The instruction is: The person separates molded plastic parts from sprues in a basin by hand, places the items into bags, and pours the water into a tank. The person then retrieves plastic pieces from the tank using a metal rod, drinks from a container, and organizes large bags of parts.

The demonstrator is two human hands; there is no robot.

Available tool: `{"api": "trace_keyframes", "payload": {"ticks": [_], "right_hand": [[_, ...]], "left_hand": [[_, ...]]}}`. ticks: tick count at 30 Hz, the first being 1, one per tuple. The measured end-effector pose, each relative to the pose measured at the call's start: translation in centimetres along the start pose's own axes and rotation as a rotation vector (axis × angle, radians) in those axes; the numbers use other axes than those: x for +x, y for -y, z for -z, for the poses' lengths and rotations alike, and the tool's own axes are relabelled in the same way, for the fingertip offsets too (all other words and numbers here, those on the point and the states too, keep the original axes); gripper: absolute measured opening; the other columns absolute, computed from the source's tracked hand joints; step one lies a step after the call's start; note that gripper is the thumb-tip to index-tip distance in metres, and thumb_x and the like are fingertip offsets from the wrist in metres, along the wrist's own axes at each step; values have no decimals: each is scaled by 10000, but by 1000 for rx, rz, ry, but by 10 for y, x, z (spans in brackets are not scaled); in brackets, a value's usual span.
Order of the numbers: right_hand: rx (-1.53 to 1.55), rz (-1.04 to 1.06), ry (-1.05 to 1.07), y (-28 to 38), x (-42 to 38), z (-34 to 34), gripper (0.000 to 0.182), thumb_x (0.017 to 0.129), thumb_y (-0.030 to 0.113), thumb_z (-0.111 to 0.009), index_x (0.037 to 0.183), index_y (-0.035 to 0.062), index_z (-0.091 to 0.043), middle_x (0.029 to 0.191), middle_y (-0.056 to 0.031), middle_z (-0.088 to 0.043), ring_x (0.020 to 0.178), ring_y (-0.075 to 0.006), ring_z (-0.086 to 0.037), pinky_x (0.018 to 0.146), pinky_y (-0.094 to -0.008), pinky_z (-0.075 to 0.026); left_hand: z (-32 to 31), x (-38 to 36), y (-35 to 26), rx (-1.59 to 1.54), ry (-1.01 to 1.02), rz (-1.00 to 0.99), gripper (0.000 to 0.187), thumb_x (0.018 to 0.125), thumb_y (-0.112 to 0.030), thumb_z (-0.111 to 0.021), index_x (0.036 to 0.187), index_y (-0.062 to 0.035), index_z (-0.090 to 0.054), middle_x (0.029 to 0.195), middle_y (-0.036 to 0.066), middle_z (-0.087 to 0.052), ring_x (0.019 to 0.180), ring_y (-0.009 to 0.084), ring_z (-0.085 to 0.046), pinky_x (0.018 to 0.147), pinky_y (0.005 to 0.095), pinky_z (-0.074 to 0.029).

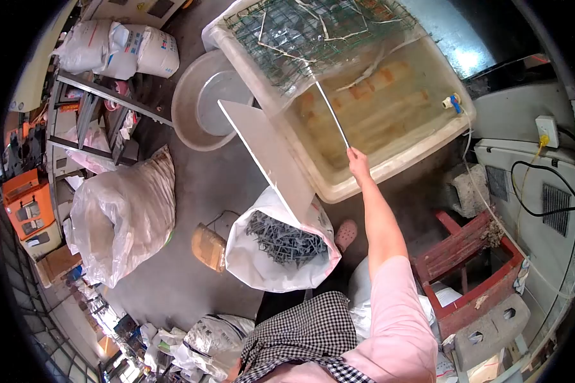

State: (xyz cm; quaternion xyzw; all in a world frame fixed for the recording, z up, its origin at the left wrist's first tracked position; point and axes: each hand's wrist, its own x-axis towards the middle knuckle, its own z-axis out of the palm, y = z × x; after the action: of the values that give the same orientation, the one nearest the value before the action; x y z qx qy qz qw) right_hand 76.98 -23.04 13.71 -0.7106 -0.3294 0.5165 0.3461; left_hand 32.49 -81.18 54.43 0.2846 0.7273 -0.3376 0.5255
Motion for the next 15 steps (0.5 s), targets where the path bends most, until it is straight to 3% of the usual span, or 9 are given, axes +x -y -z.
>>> {"api": "trace_keyframes", "payload": {"ticks": [3,5,8,9,11,12,13,15], "right_hand": [[-13,8,-9,7,-5,4,384,889,309,-519,1113,1,-569,908,-99,-641,837,-183,-576,755,-300,-434],[-81,59,5,10,-23,17,354,885,287,-503,1077,-2,-572,1004,-202,-607,956,-325,-574,791,-343,-438],[-179,196,-64,-3,-84,44,295,887,275,-479,1050,45,-567,910,-236,-583,883,-403,-551,717,-423,-443],[-306,-8,-19,-5,-111,58,299,897,264,-479,1046,19,-565,899,-227,-598,883,-377,-574,740,-370,-450],[-318,-14,-109,-10,-183,88,312,894,283,-475,1084,52,-562,971,-223,-588,939,-384,-552,751,-395,-456],[-407,-115,-93,-7,-219,105,326,895,307,-465,1115,84,-554,991,-219,-581,942,-386,-548,747,-417,-455],[-490,-154,-84,-22,-252,119,337,894,329,-459,1140,114,-543,910,-222,-602,866,-402,-568,709,-447,-456],[-662,-260,-63,-21,-313,145,324,895,329,-454,1145,142,-540,821,-213,-616,764,-418,-580,654,-480,-455]], "left_hand": [[3,-3,2,7,16,9,582,841,-541,-431,1137,-46,-352,839,287,-569,825,458,-550,689,488,-421],[6,1,6,23,21,-1,593,842,-546,-423,1154,-48,-341,848,289,-569,837,461,-549,697,489,-421],[11,6,2,50,31,30,606,840,-548,-422,1169,-47,-333,874,298,-567,868,466,-544,719,493,-422],[18,6,-8,71,36,63,608,837,-546,-429,1166,-44,-335,891,304,-566,888,470,-540,731,495,-422],[31,6,-24,132,65,89,632,822,-580,-426,1141,-40,-348,903,312,-562,886,472,-541,737,485,-432],[31,13,-20,122,-19,-13,642,813,-601,-421,1132,-47,-355,892,311,-566,872,471,-546,729,486,-434],[32,18,-16,112,-103,-116,653,804,-623,-415,1122,-54,-362,882,309,-569,858,469,-552,720,487,-436],[45,14,-26,137,-63,-70,686,784,-657,-413,1109,-54,-381,861,298,-580,835,462,-560,697,495,-439]]}}
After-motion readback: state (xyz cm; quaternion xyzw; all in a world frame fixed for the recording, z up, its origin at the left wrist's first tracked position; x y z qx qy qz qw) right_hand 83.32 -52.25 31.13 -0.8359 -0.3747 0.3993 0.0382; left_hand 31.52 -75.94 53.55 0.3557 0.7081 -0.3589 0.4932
